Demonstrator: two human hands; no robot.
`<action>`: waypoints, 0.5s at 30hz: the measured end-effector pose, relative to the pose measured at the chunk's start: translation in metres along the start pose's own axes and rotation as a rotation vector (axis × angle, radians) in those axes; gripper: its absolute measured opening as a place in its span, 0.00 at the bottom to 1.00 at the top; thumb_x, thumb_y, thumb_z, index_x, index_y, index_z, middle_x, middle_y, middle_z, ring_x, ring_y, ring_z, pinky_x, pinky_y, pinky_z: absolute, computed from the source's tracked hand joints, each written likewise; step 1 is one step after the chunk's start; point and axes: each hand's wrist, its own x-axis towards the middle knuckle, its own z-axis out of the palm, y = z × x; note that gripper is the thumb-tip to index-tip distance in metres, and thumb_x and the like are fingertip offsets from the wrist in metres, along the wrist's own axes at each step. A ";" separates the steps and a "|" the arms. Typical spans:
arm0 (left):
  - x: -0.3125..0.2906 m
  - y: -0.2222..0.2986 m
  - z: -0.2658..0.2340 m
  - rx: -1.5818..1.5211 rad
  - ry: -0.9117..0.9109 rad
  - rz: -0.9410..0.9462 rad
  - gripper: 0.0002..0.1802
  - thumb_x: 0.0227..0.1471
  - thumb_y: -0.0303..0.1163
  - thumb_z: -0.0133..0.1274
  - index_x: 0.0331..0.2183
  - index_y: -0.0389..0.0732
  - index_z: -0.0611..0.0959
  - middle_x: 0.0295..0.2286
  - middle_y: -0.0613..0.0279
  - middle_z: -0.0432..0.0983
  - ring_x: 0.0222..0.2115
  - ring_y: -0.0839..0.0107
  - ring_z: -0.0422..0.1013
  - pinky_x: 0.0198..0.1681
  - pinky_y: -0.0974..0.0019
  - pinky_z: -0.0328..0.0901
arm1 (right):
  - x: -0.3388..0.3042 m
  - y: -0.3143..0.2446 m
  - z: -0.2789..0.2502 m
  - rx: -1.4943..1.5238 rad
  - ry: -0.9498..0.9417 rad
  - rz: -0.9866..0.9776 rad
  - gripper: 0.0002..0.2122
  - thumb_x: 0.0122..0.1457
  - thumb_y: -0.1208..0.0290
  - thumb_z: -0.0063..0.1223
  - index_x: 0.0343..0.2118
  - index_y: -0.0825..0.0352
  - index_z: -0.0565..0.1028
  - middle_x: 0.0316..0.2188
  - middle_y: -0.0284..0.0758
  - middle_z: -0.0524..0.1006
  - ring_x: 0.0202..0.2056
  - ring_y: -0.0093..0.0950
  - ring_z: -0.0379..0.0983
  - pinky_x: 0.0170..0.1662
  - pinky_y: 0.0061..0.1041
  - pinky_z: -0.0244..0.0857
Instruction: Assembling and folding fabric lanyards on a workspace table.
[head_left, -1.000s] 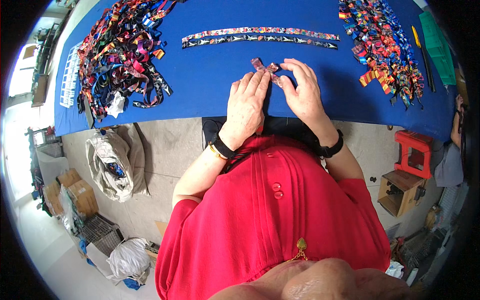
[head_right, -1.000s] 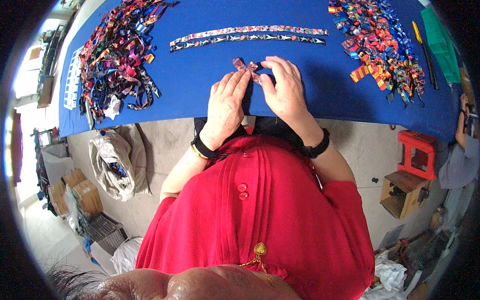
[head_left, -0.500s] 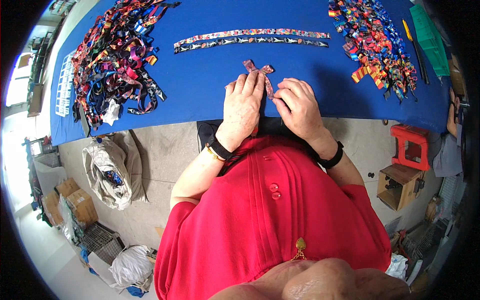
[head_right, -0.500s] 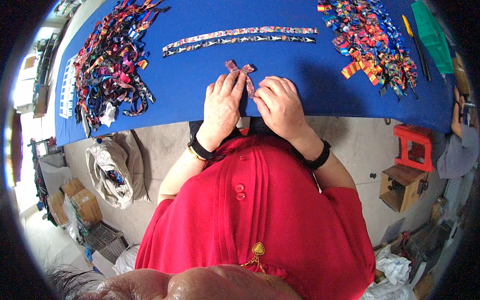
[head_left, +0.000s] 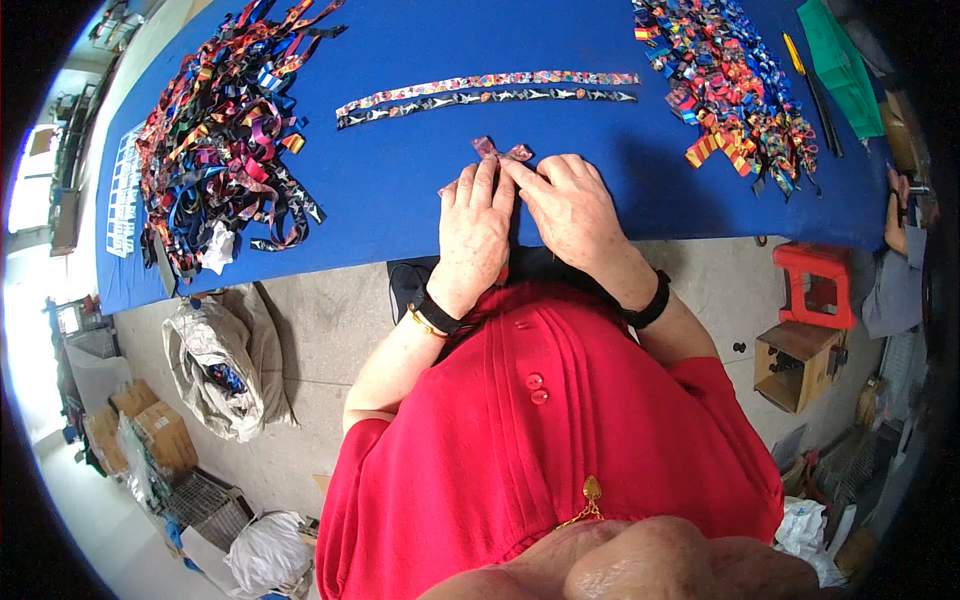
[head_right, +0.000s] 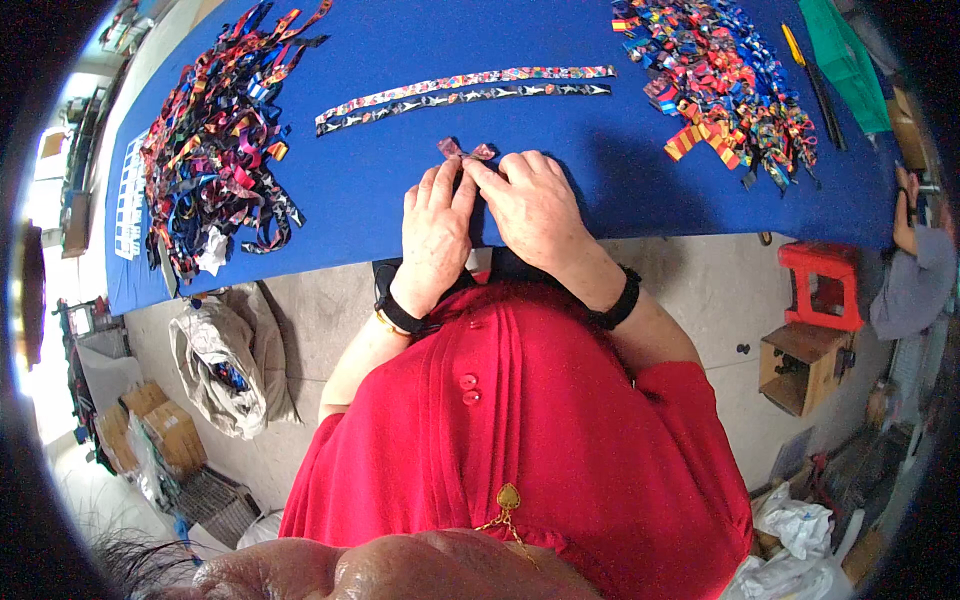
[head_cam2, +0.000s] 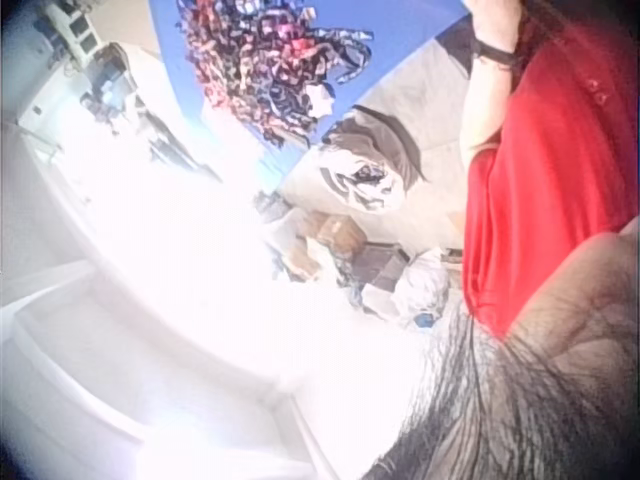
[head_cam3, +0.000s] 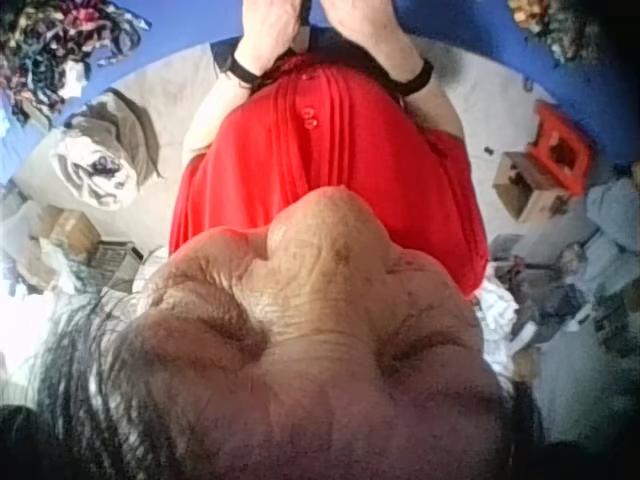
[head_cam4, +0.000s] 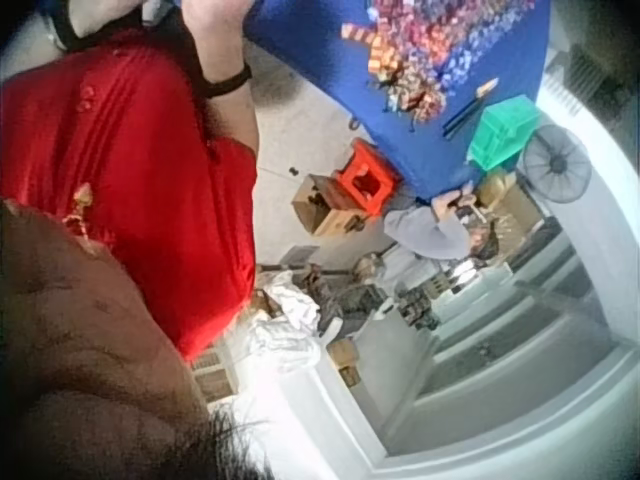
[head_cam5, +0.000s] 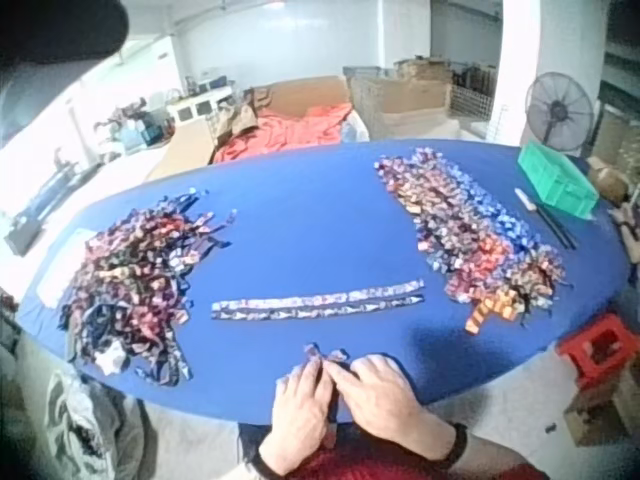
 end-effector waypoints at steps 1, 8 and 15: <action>0.000 0.000 0.001 0.000 0.013 0.007 0.30 0.49 0.26 0.51 0.56 0.33 0.73 0.56 0.45 0.66 0.55 0.48 0.63 0.58 0.47 0.59 | 0.001 -0.001 0.000 -0.028 0.008 -0.001 0.18 0.58 0.71 0.55 0.53 0.60 0.76 0.32 0.35 0.71 0.37 0.36 0.68 0.43 0.36 0.63; 0.000 0.001 0.001 -0.019 0.056 0.005 0.30 0.48 0.25 0.51 0.56 0.35 0.73 0.56 0.46 0.66 0.55 0.50 0.64 0.56 0.50 0.60 | 0.006 -0.002 0.004 -0.096 0.008 0.017 0.18 0.56 0.69 0.54 0.51 0.58 0.77 0.32 0.34 0.71 0.37 0.35 0.68 0.41 0.35 0.63; -0.002 0.000 0.003 0.020 0.044 0.018 0.30 0.48 0.27 0.52 0.56 0.36 0.73 0.57 0.46 0.65 0.55 0.49 0.64 0.56 0.49 0.60 | 0.006 -0.001 0.007 -0.115 0.012 0.030 0.18 0.55 0.70 0.54 0.50 0.59 0.77 0.32 0.34 0.71 0.37 0.35 0.68 0.41 0.35 0.62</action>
